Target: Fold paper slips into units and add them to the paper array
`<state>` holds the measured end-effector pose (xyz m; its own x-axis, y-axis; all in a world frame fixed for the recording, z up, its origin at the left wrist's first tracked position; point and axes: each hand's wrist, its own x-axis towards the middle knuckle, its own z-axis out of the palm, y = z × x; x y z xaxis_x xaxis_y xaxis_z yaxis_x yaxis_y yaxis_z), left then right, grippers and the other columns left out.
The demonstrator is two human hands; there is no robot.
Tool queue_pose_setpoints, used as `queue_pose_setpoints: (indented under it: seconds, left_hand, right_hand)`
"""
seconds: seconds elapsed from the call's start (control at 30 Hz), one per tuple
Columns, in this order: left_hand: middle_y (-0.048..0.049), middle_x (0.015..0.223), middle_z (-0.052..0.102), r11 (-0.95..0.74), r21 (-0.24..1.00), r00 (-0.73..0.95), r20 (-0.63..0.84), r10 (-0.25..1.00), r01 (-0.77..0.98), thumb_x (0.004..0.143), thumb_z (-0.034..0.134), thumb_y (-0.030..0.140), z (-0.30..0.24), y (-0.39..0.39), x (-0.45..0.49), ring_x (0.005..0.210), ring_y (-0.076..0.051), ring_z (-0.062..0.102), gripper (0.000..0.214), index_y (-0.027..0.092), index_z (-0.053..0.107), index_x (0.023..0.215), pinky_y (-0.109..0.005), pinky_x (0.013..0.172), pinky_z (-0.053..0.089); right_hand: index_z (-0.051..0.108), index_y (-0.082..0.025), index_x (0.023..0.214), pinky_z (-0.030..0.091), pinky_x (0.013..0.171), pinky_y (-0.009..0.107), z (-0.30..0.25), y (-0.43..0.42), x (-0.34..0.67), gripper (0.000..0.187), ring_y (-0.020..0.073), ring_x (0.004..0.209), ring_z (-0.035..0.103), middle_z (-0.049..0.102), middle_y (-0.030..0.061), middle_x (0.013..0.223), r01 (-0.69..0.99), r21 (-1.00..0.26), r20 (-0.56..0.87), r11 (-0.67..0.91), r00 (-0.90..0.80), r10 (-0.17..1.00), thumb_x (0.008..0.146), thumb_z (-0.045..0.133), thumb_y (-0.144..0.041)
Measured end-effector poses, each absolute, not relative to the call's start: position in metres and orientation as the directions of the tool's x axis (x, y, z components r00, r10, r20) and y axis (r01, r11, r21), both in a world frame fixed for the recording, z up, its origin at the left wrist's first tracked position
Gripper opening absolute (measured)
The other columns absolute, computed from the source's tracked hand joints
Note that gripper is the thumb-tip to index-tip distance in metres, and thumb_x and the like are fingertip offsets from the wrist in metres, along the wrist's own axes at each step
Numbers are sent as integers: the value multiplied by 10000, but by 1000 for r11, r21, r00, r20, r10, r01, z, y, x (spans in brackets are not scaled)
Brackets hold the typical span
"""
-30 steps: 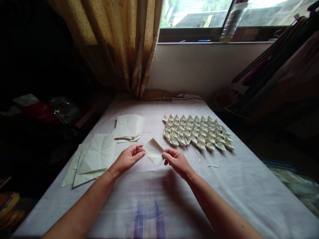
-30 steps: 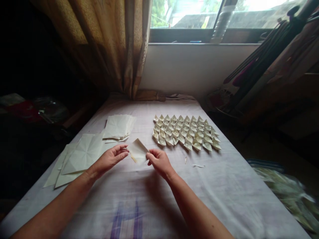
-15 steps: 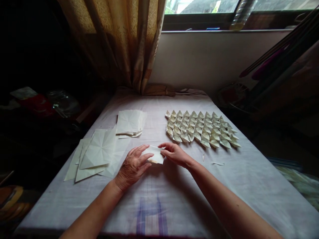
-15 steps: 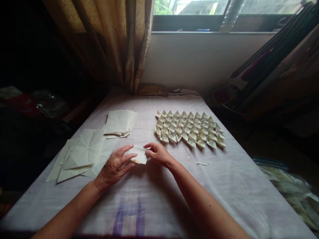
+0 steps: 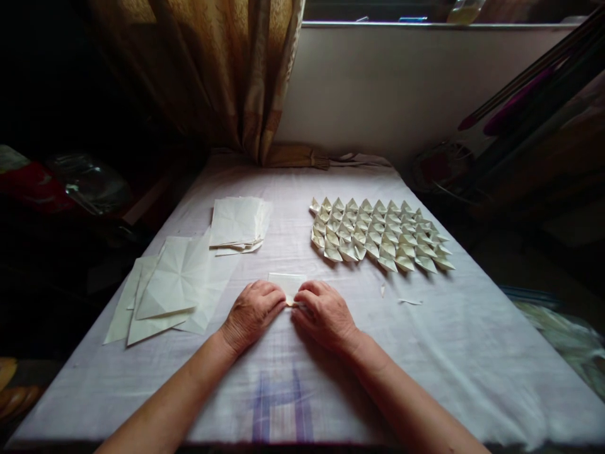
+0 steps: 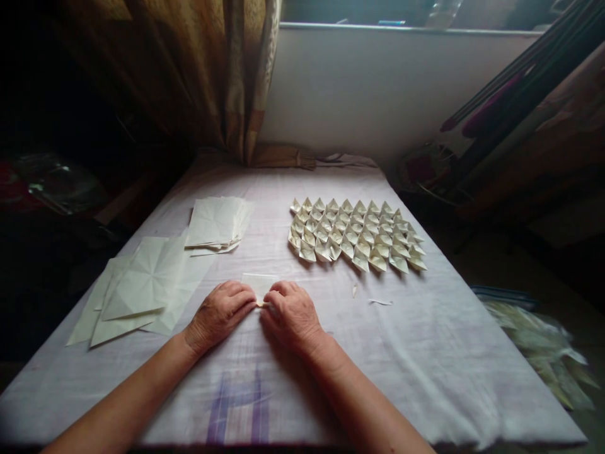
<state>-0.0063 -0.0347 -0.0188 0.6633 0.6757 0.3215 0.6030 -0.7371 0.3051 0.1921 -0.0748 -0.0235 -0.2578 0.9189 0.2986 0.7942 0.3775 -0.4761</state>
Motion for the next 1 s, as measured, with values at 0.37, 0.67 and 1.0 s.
queue_pose_setpoints:
  seconds: [0.37, 0.67, 1.0]
  left_hand:
    - [-74, 1108, 669, -643, 451, 565, 314, 763, 619, 915, 533, 205, -22, -36, -11, 1091, -216, 575, 124, 194, 634, 844, -402, 987, 453]
    - [-79, 1226, 636, -570, 463, 521, 244, 818, 678, 913, 524, 251, -22, -34, -8, 1219, -253, 508, 154, 198, 629, 814, -453, 1040, 401]
    - [-63, 1233, 627, -517, 472, 484, 201, 852, 714, 884, 560, 250, -20, -36, -4, 1210, -249, 502, 120, 211, 635, 799, -444, 1023, 392]
  right_hand:
    - [666, -206, 764, 418, 795, 299, -30, -75, 182, 118, 182, 838, 564, 648, 44, 871, 790, -551, 269, 270, -138, 953, 861, 600, -200]
    - [624, -203, 680, 405, 796, 319, -28, -75, 172, 133, 194, 828, 562, 640, 45, 833, 807, -575, 209, 131, -10, 978, 807, 595, -173]
    - [613, -209, 666, 406, 782, 321, -28, -74, 172, 130, 193, 811, 563, 633, 43, 819, 802, -585, 211, 123, 3, 977, 792, 597, -183]
